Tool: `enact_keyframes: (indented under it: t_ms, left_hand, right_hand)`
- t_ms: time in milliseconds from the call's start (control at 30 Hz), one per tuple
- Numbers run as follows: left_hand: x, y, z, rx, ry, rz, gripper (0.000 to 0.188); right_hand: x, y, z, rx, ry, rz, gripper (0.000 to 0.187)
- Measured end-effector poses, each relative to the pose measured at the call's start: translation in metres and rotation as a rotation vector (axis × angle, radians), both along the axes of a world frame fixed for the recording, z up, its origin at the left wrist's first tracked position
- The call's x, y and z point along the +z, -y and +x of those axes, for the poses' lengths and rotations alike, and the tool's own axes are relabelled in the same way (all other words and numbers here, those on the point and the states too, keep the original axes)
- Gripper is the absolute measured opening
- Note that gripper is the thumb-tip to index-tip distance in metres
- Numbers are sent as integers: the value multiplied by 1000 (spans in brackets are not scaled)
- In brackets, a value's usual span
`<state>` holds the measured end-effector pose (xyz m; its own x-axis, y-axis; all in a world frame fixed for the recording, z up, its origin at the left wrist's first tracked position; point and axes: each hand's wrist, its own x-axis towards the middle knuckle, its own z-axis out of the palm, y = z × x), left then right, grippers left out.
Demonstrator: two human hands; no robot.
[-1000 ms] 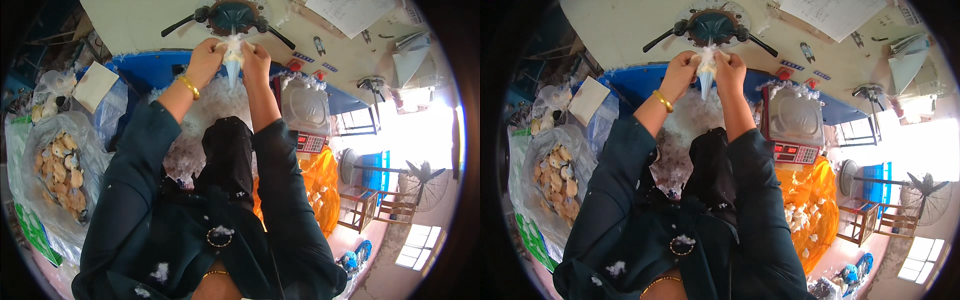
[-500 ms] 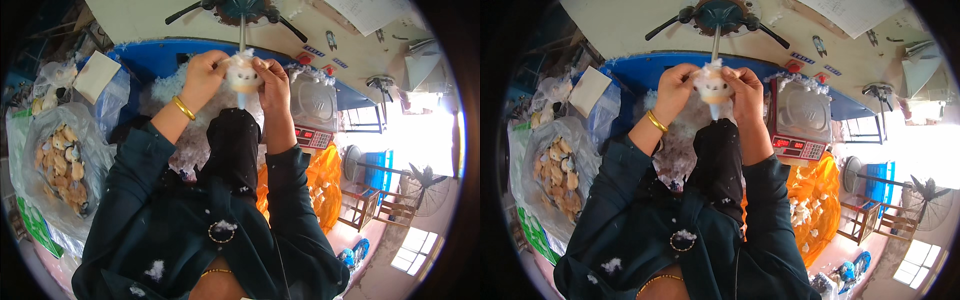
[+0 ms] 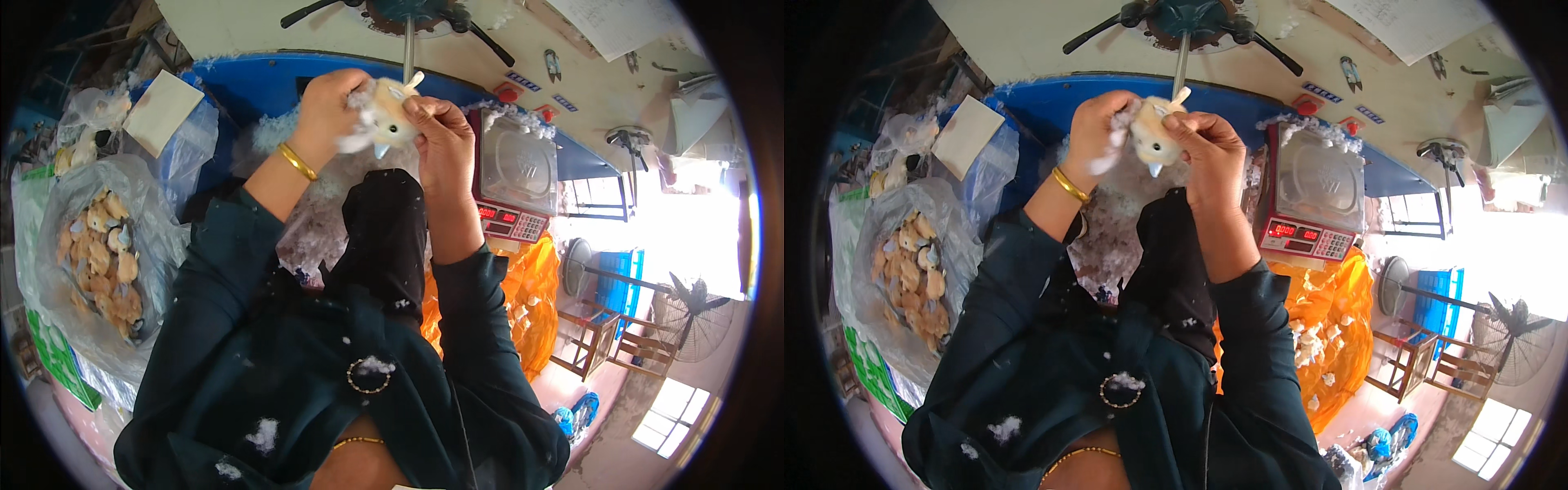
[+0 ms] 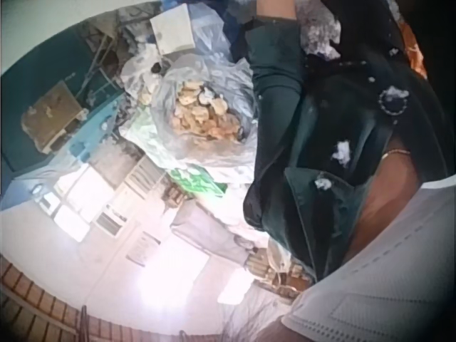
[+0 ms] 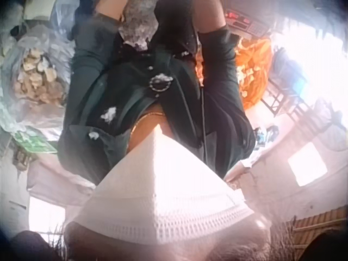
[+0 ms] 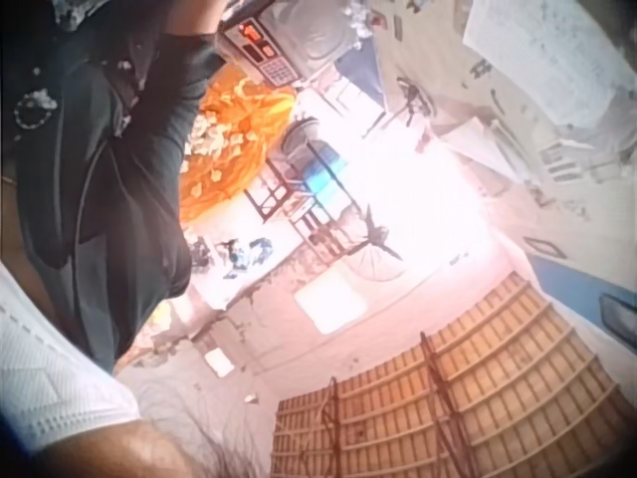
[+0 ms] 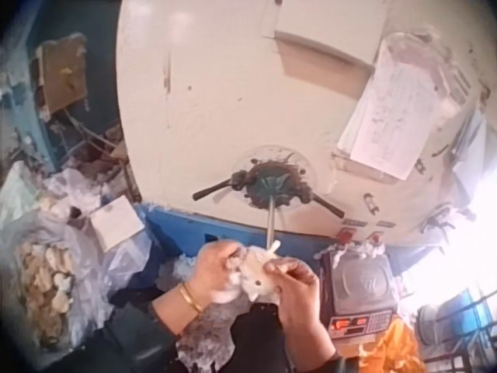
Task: The person sits on the floor and repeatedly stuffs white cotton into small plush toy shells using both hands. They pick up each toy, insert cotton, and place the stuffed toy into a nearby plastic bag. The process is repeated for multiple toys.
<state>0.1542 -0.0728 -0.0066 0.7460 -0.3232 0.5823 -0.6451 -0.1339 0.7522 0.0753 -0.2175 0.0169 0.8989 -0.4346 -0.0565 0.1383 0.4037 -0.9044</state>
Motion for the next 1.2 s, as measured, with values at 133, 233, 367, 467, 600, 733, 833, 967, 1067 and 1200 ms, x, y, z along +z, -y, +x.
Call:
enact_keyframes:
  t_ms: [133,233,367,467,600,733,833,967,1067,1200]
  left_hand:
    - [10,2,-4,33,48,54,16]
    - [8,4,-22,63,171,48,13]
    - [0,2,-25,77,139,79,17]
    - [7,1,-31,44,166,55,13]
    - [5,-3,-55,68,82,189,15]
    - [-13,-64,-86,204,61,217,14]
    - [-28,-185,-121,537,-95,564,24]
    - [-32,-347,-209,502,-578,949,55]
    - [-42,-367,-253,470,-692,1296,72]
    - [-67,-353,-263,336,-597,1625,72]
  right_hand:
    - [-17,9,7,-18,91,73,12]
    - [-31,27,6,55,147,195,11]
    - [-30,21,-2,61,262,82,12]
    - [-42,43,1,4,100,-6,5]
    - [-44,62,-20,73,12,-98,13]
    - [-45,80,-71,-142,-239,-400,14]
    - [-49,116,-139,-142,-528,-690,18]
    - [-41,155,-223,131,-961,-993,23]
    - [-34,170,-234,359,-1110,-1144,27]
    - [-40,174,-194,529,-1042,-1252,33]
